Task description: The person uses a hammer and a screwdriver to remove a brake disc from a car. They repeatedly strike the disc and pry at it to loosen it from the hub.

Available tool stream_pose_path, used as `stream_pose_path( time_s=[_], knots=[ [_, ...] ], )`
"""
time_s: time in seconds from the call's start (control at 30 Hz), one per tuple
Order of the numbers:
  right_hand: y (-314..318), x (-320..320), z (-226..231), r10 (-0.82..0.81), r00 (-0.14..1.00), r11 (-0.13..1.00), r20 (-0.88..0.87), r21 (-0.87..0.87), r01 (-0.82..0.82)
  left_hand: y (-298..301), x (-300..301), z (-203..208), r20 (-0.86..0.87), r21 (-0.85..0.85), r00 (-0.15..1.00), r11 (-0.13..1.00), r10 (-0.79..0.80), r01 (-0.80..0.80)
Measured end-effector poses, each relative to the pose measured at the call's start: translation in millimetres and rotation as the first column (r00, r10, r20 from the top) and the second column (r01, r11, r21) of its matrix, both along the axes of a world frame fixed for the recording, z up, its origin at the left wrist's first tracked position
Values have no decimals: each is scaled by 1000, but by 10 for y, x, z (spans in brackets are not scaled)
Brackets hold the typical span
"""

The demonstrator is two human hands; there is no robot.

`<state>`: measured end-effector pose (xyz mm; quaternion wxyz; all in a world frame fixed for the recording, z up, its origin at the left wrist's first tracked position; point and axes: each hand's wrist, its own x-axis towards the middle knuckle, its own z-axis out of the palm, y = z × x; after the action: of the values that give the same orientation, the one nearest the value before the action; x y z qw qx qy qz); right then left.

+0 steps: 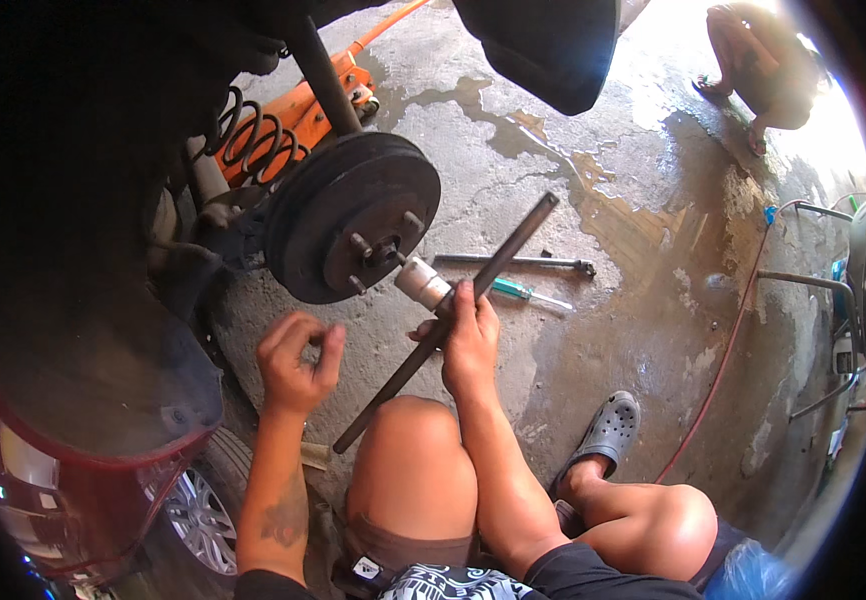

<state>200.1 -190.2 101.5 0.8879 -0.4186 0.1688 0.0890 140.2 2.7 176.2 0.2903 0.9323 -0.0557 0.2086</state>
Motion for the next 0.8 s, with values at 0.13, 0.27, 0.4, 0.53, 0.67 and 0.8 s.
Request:
stream_pose_path(
  time_s=[0.13, 0.27, 0.4, 0.53, 0.67, 0.8],
  knots=[
    [163, -24, 99, -18, 999, 1000, 43, 5, 18, 155, -666, -639, -624, -378, 781, 890, -40, -256],
    [255, -21, 253, -57, 998, 998, 39, -8, 57, 361, -833, -595, -812, -532, 521, 698, -262, -479],
    [283, -13, 366, 18, 999, 1000, 42, 19, -19, 426, -820, -106, -766, -265, 643, 913, -5, -309],
    [335, -4, 414, 17, 1000, 988, -11, 153, -15, 405, -798, 324, -667, -206, 732, 908, 142, -365],
    [396, 12, 442, -14, 1000, 997, 26, 78, 12, 404, -705, 337, -789, -151, 611, 943, 67, -298],
    [454, 31, 398, -62, 995, 980, 74, -184, 75, 334, -490, -229, -880, -32, 475, 999, -18, -22]
  ],
)
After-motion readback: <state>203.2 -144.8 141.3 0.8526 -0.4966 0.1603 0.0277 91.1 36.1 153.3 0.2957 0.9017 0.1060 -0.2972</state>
